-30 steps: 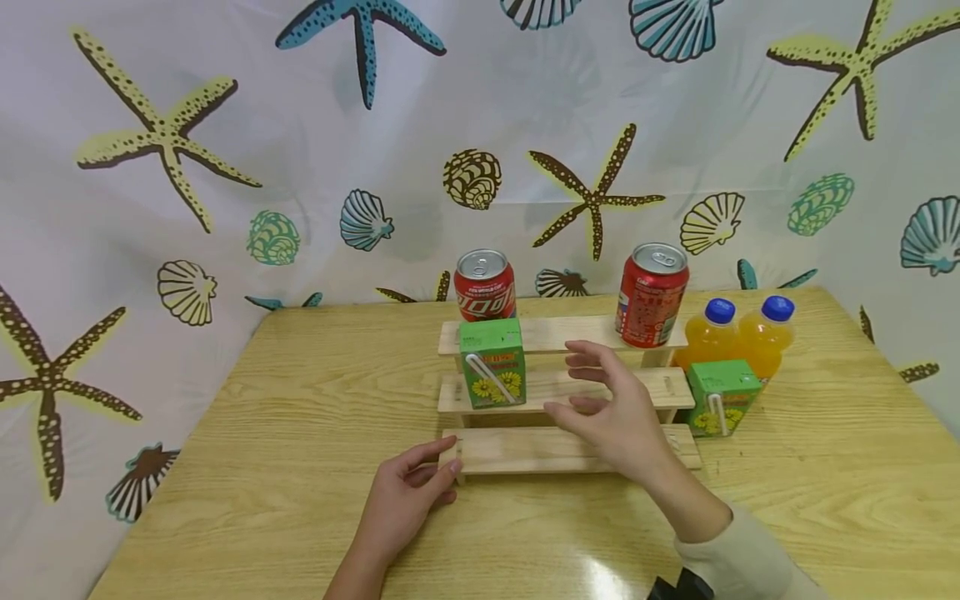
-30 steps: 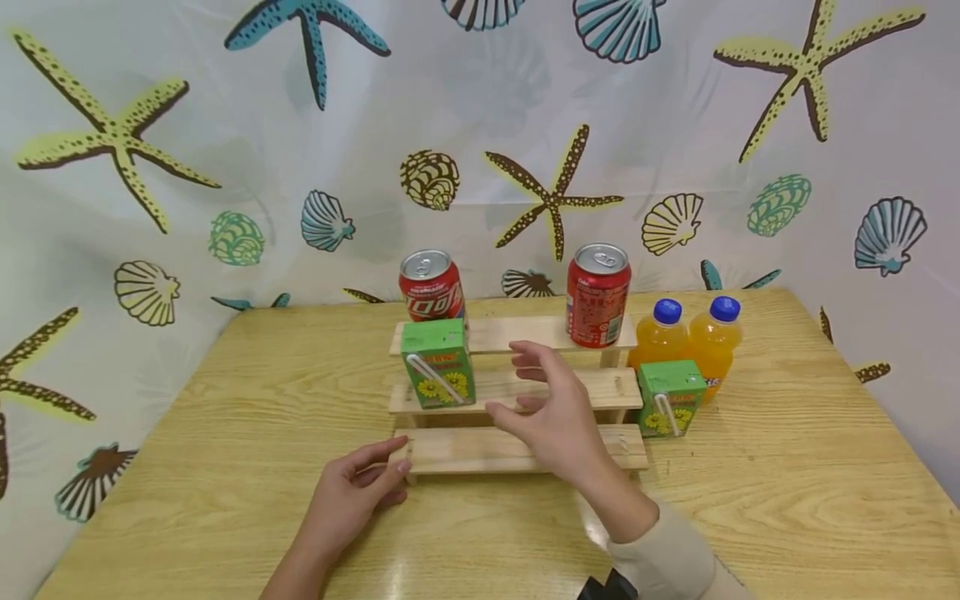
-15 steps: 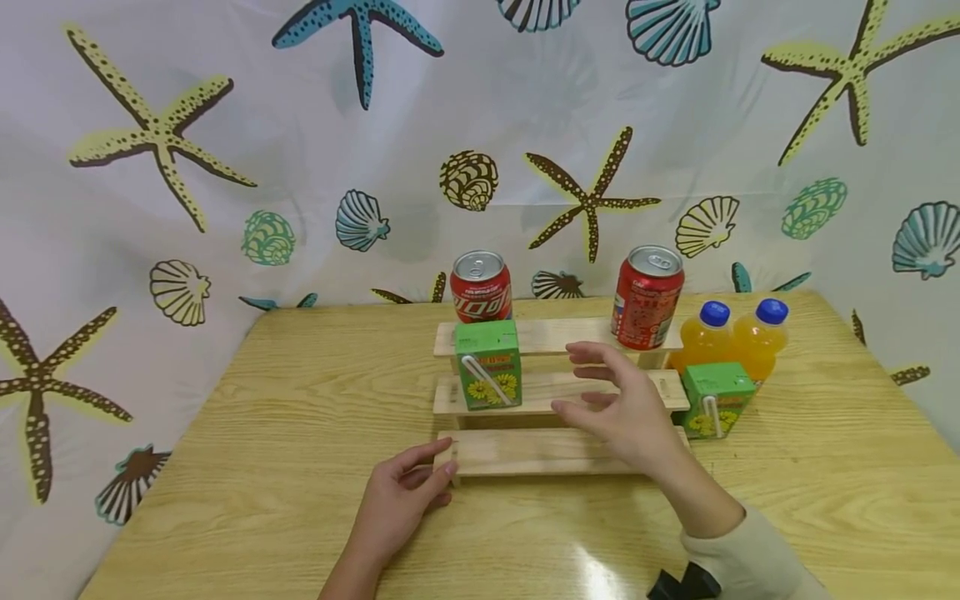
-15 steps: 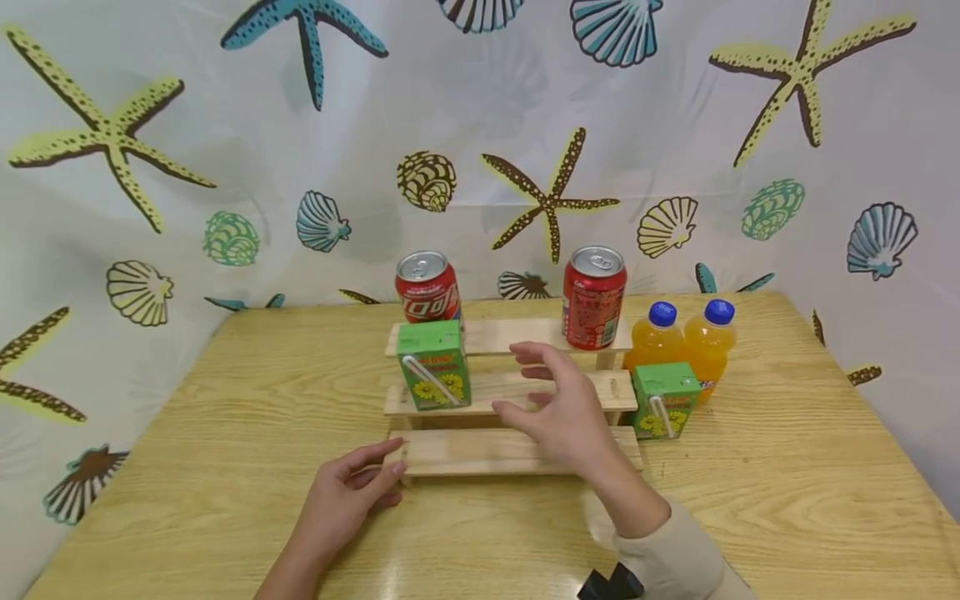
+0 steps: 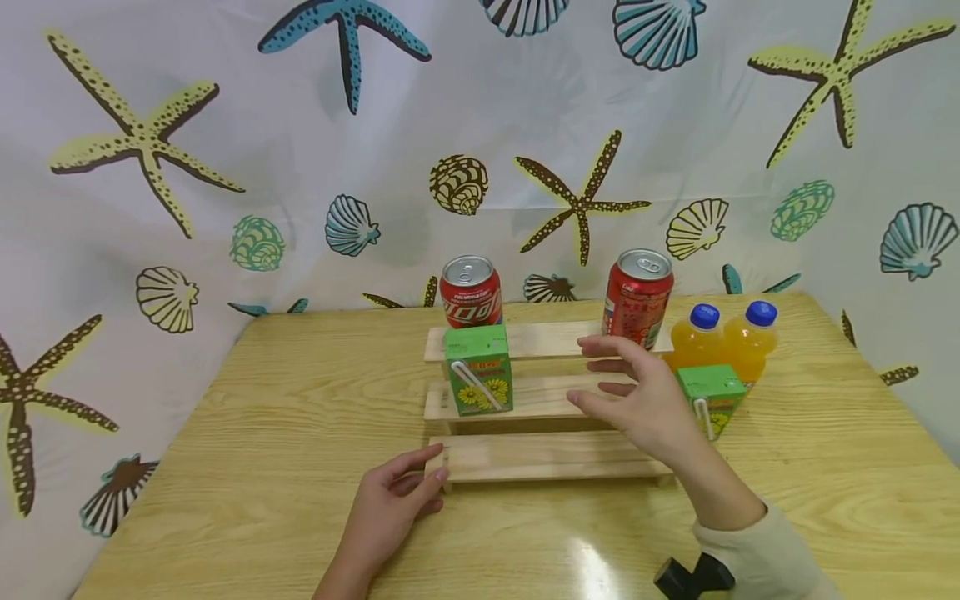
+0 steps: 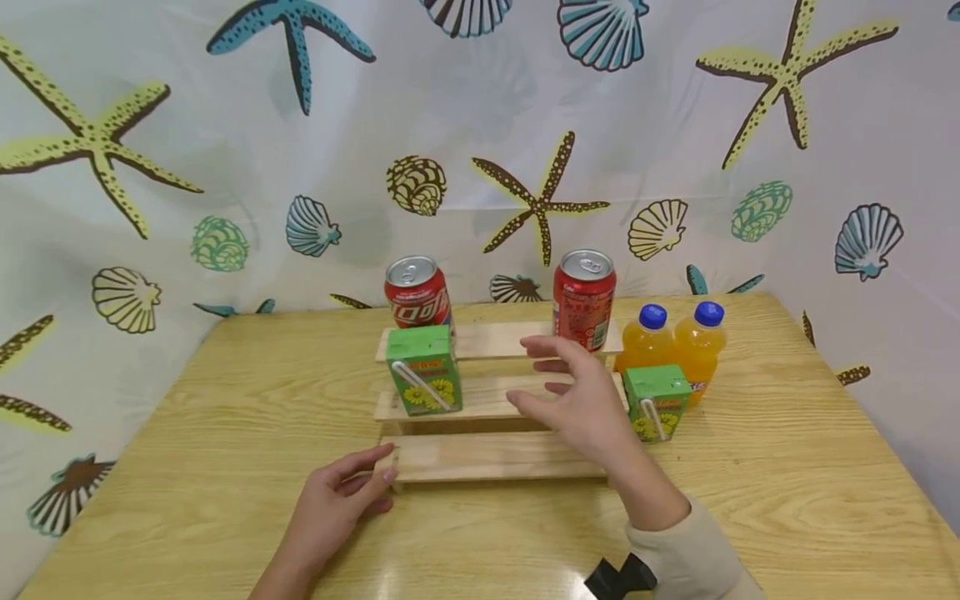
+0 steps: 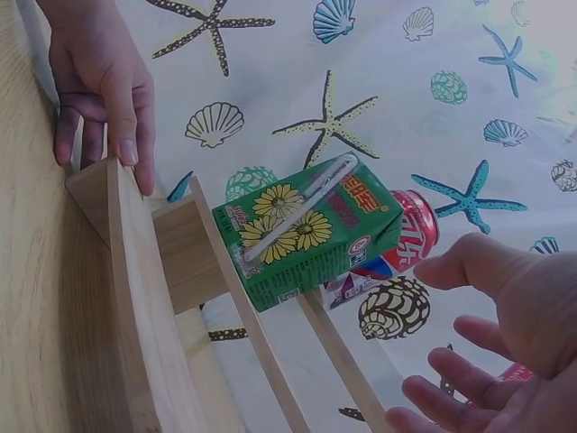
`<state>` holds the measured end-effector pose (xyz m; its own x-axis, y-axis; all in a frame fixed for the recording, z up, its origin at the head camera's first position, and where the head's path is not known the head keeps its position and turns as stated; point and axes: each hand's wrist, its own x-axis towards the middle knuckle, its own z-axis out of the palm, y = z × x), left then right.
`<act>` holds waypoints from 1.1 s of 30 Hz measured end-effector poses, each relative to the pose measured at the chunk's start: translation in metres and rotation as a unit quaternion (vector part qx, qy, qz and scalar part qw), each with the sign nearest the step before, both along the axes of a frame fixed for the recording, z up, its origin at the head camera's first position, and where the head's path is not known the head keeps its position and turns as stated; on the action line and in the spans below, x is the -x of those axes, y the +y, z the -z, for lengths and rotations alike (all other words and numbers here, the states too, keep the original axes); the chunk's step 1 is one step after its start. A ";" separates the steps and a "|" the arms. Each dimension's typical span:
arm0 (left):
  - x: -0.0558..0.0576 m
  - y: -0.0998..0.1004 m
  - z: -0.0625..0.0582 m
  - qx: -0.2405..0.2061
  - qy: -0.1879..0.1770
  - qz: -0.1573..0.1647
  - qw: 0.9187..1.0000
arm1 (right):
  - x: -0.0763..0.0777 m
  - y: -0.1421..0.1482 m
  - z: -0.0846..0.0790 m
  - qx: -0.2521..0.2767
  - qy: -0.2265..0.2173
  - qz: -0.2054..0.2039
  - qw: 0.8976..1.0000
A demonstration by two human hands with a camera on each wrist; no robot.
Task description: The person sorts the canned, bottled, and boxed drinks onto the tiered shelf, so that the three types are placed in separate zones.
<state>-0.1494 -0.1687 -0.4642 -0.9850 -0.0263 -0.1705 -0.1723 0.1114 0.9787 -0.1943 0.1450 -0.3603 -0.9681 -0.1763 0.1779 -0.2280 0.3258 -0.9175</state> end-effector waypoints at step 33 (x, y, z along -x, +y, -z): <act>0.001 0.001 -0.001 -0.002 -0.004 -0.004 1.000 | 0.007 0.034 -0.011 -0.055 -0.002 -0.083 0.995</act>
